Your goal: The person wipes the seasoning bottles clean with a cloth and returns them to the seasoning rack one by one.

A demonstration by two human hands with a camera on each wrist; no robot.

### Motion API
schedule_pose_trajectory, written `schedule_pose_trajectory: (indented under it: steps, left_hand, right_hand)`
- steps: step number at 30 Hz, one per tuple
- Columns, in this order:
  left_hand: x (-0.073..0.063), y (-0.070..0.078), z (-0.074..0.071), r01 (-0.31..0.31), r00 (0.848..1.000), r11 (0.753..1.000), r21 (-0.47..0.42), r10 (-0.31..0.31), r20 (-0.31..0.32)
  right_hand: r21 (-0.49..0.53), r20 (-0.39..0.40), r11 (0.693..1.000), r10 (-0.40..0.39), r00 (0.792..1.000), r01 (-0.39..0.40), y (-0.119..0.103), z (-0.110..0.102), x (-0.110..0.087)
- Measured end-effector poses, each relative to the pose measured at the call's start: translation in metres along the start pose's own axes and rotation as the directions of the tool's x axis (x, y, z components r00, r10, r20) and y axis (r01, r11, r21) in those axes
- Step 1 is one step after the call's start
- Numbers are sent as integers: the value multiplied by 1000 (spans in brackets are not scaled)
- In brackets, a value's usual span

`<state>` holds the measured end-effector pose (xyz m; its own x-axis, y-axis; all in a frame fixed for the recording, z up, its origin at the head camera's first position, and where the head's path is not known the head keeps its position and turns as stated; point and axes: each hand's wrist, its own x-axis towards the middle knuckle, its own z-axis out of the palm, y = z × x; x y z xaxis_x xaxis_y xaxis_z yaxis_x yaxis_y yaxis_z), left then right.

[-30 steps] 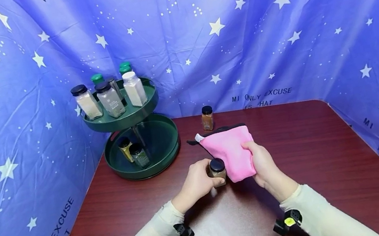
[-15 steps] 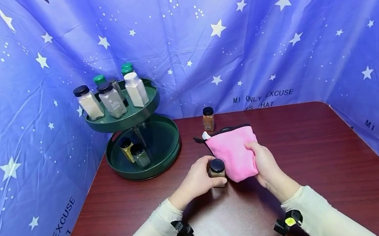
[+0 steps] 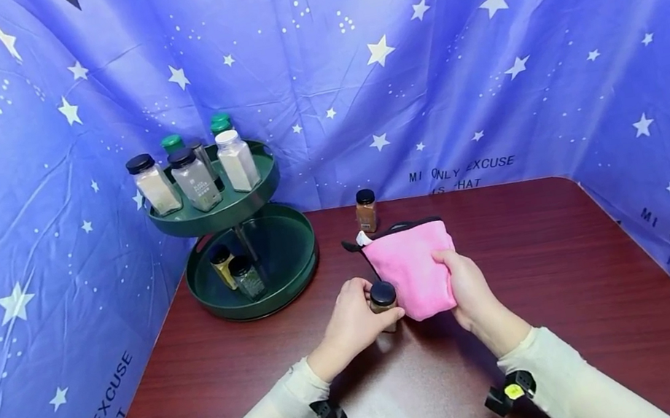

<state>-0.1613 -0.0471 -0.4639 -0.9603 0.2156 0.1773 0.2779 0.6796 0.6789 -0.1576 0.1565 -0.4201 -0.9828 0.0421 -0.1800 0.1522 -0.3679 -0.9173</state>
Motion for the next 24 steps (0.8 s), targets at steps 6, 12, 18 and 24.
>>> schedule_pose_trajectory:
  steps: [6, 12, 18, 24]
  left_hand:
    - [3, -1, -9, -76, 997, 997, 24, 75, 29]
    - [6, -3, -17, -146, 986, 989, 11, 144, 86]
    - [9, -5, -19, -126, 982, 991, -46, 131, 134]
    - [8, -6, -17, -120, 984, 990, -75, 128, 125]
  right_hand:
    - [-16, 16, 1000, 2, 1000, -1, -1, 1, 1]
    - [-14, 46, 1000, 13, 999, -12, 0, 2, -1]
    - [-4, 85, 1000, 8, 996, -7, 4, 7, -4]
    - [-34, 16, 999, 24, 1000, -23, 23, 8, -4]
